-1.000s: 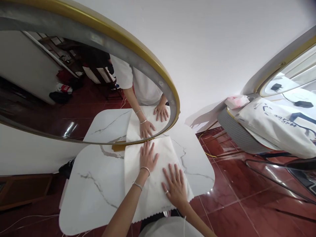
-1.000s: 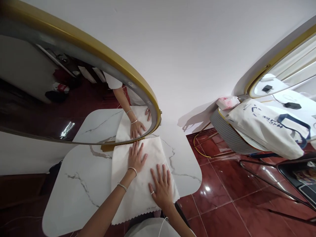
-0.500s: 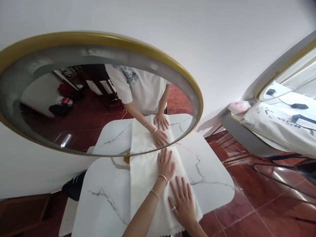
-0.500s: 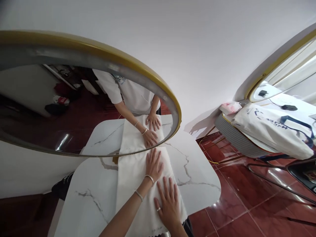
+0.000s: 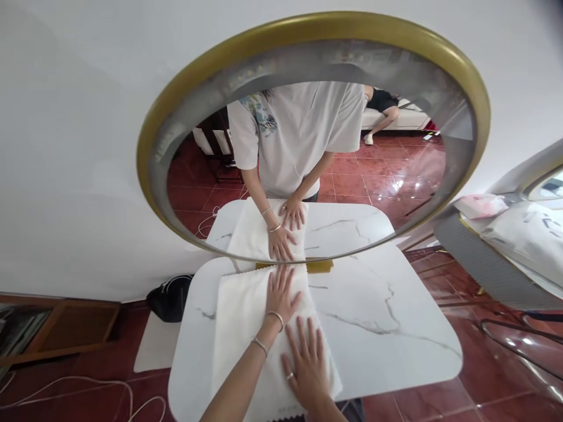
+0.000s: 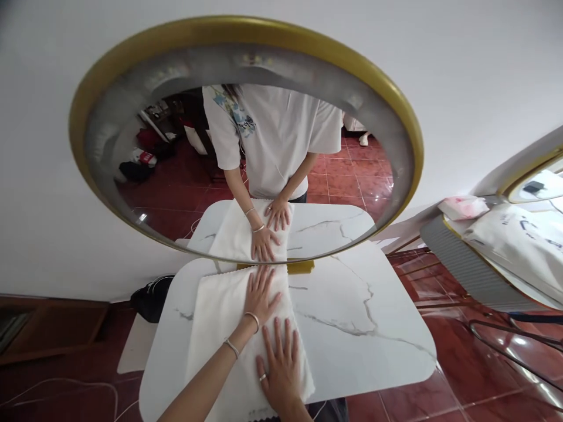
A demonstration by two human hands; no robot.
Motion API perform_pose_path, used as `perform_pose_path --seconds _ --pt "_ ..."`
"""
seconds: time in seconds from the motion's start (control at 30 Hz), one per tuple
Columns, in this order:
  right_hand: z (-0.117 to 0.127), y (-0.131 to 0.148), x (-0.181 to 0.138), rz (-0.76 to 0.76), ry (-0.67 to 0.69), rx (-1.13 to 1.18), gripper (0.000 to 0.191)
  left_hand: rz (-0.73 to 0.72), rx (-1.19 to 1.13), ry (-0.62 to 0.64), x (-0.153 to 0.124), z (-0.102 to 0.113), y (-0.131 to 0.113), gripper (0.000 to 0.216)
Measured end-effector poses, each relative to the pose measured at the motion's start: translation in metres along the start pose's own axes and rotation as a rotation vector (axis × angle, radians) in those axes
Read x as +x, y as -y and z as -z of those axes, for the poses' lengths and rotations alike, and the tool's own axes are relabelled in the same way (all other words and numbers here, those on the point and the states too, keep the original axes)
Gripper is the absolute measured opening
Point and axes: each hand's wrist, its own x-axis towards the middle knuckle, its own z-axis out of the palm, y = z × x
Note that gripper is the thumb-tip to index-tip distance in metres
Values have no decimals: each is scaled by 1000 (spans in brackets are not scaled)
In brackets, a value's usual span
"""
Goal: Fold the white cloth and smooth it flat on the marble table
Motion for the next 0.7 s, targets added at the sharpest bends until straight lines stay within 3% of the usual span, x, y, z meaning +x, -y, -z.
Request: perform_pose_path --seconds 0.1,0.2,0.37,0.43,0.57,0.7 --pt "-10 28 9 3 -35 26 72 11 16 7 -8 6 30 69" --pt "-13 40 12 -12 -56 32 71 -7 3 22 -7 5 38 70" --pt "-14 37 10 -5 -122 16 69 -14 -57 32 -14 0 39 71" --pt "-16 31 17 -12 -168 35 68 65 -67 5 -26 2 50 68" --pt "-20 21 60 48 -219 73 68 309 -8 -39 -54 12 84 59" --pt "-28 23 123 291 -159 54 69 376 24 21 -58 21 103 57"
